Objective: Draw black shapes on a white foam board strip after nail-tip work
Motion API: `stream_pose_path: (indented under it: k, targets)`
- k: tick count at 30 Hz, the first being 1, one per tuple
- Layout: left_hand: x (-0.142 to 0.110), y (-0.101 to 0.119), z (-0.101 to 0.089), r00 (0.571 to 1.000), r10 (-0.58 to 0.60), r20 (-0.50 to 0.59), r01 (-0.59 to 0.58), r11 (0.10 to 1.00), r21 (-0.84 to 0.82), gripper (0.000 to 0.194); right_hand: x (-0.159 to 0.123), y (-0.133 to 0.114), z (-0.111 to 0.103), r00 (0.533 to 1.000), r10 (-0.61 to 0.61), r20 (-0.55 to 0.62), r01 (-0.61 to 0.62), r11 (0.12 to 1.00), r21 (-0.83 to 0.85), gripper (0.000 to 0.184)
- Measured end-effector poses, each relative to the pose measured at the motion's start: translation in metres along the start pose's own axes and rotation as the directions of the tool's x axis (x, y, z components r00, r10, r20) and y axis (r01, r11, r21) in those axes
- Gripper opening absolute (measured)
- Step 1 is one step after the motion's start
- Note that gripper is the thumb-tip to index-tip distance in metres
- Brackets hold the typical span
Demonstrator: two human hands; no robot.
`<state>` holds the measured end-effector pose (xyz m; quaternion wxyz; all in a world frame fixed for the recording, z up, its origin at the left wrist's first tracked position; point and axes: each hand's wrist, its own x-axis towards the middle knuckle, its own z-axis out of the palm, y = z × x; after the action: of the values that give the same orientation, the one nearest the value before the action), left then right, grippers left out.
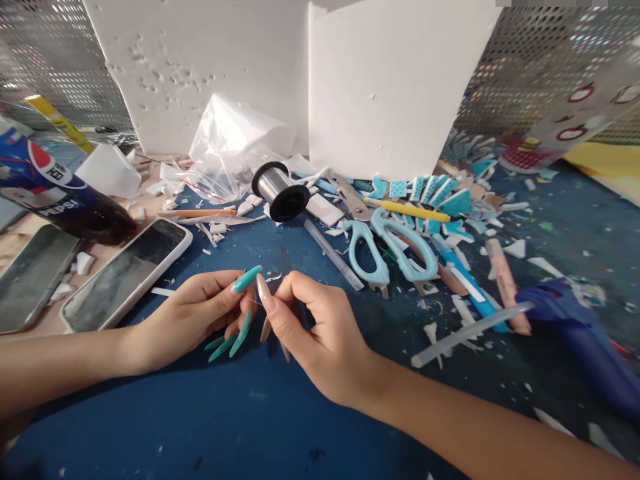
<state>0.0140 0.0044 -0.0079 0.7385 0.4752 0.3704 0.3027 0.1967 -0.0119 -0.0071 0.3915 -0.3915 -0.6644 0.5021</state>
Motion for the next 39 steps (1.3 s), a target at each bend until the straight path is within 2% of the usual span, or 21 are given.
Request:
stream_pose_path:
  k: [11, 17, 21, 29, 39]
  targets:
    - [0.0003, -0.0006, -0.0016, 1.0, 0.014, 0.027, -0.013, 0.998, -0.055, 0.037, 0.0011, 0.0005, -0.0001, 1.0, 0.01, -0.009, -0.01, 0.998, -0.062, 0.032]
    - [0.0001, -0.0018, -0.0015, 0.999, 0.033, 0.03, -0.031, 0.997, -0.066, 0.041, 0.0012, 0.0017, 0.0, 1.0, -0.001, -0.011, 0.001, 1.0, -0.025, 0.03]
    - [0.0009, -0.004, -0.0026, 0.996, 0.076, 0.052, -0.073, 0.995, -0.069, 0.041, 0.0035, 0.0013, -0.0002, 0.999, 0.033, 0.018, -0.032, 0.999, -0.024, 0.029]
    - [0.0008, -0.0023, -0.0007, 0.993, 0.107, 0.047, -0.107, 0.994, -0.012, 0.042, 0.0077, 0.0047, -0.0003, 0.994, 0.092, 0.066, -0.092, 0.996, -0.003, 0.03]
    - [-0.0014, -0.0019, -0.0022, 0.996, 0.088, 0.015, -0.088, 0.996, 0.03, 0.044, 0.0094, 0.0032, -0.0003, 0.995, 0.081, 0.057, -0.086, 0.993, 0.081, 0.028]
